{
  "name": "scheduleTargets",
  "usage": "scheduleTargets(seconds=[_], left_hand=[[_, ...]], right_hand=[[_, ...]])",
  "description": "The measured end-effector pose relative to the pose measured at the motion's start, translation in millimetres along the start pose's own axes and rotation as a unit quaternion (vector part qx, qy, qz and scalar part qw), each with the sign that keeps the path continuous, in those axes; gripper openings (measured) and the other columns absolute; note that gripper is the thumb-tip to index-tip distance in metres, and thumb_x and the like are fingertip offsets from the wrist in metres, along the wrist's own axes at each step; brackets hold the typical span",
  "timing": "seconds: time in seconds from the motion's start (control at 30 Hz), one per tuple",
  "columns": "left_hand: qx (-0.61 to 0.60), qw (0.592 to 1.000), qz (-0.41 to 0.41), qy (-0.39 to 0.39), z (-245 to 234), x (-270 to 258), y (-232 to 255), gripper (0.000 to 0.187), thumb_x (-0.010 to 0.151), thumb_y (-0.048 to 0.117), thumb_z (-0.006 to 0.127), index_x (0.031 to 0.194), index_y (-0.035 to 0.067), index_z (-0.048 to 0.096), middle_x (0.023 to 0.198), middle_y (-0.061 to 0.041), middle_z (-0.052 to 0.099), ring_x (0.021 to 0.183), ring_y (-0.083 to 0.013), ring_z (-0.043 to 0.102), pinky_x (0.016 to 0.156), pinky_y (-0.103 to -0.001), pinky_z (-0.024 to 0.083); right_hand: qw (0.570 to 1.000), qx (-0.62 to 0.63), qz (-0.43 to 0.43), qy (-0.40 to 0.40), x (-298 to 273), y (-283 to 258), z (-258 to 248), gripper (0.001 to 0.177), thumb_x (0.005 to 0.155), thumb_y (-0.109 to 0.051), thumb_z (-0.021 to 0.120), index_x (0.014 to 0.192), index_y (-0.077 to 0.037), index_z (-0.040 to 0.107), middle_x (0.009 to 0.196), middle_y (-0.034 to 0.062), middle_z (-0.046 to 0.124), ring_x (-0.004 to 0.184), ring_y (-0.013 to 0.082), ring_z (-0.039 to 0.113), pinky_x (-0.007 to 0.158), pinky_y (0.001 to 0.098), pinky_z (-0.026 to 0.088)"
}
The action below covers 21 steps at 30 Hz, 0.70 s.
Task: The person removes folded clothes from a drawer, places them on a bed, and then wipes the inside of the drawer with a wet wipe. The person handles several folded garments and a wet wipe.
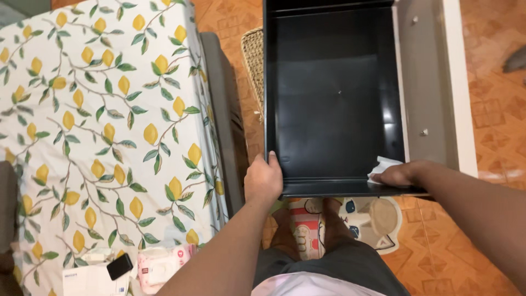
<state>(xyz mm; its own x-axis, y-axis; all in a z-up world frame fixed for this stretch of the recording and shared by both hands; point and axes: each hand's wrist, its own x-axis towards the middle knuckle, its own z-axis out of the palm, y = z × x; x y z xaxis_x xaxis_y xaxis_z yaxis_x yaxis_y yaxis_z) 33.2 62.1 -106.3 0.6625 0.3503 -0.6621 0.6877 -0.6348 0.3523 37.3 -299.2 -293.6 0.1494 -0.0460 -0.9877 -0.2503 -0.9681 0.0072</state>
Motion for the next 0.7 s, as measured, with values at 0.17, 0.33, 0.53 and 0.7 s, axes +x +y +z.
scheduleTargets(seconds=[0.17,0.33,0.53,0.7], left_hand=[[-0.007,1.0,0.009,0.009,1.6,3.0,-4.4,0.05,0.103,0.046,0.04,0.121,0.007,0.064,0.116,-0.022,0.07,0.113,-0.0427,0.065,0.099,-0.051,0.049],[-0.021,0.999,0.013,0.035,5.7,2.5,-6.6,0.049,0.101,0.046,0.043,0.118,0.006,0.066,0.113,-0.023,0.071,0.111,-0.0439,0.066,0.097,-0.052,0.05],[-0.021,0.999,0.018,0.029,5.4,2.9,-7.0,0.049,0.102,0.046,0.043,0.118,0.006,0.065,0.114,-0.024,0.071,0.112,-0.0443,0.065,0.098,-0.053,0.05],[-0.026,0.999,0.018,0.026,5.7,3.2,-8.2,0.051,0.103,0.048,0.042,0.119,0.005,0.064,0.117,-0.023,0.07,0.115,-0.0431,0.064,0.1,-0.052,0.048]], right_hand=[[0.996,-0.067,-0.043,0.025,8.8,-17.1,3.1,0.067,0.097,-0.059,0.038,0.143,-0.016,0.063,0.151,0.0134,0.058,0.138,0.0285,0.056,0.119,0.0452,0.039],[0.987,0.013,-0.156,-0.046,-62.3,-121.1,22.3,0.064,0.099,-0.055,0.036,0.146,-0.017,0.06,0.153,0.0115,0.053,0.141,0.0259,0.051,0.119,0.045,0.037],[0.974,0.044,-0.208,-0.076,-125.5,-173.0,27.3,0.073,0.098,-0.059,0.037,0.155,-0.015,0.042,0.161,0.011,0.043,0.147,0.0275,0.041,0.122,0.0447,0.03],[0.986,0.058,-0.151,-0.044,-78.4,-54.0,3.5,0.063,0.096,-0.047,0.037,0.15,-0.017,0.052,0.153,0.012,0.053,0.143,0.0239,0.047,0.119,0.0429,0.034]])
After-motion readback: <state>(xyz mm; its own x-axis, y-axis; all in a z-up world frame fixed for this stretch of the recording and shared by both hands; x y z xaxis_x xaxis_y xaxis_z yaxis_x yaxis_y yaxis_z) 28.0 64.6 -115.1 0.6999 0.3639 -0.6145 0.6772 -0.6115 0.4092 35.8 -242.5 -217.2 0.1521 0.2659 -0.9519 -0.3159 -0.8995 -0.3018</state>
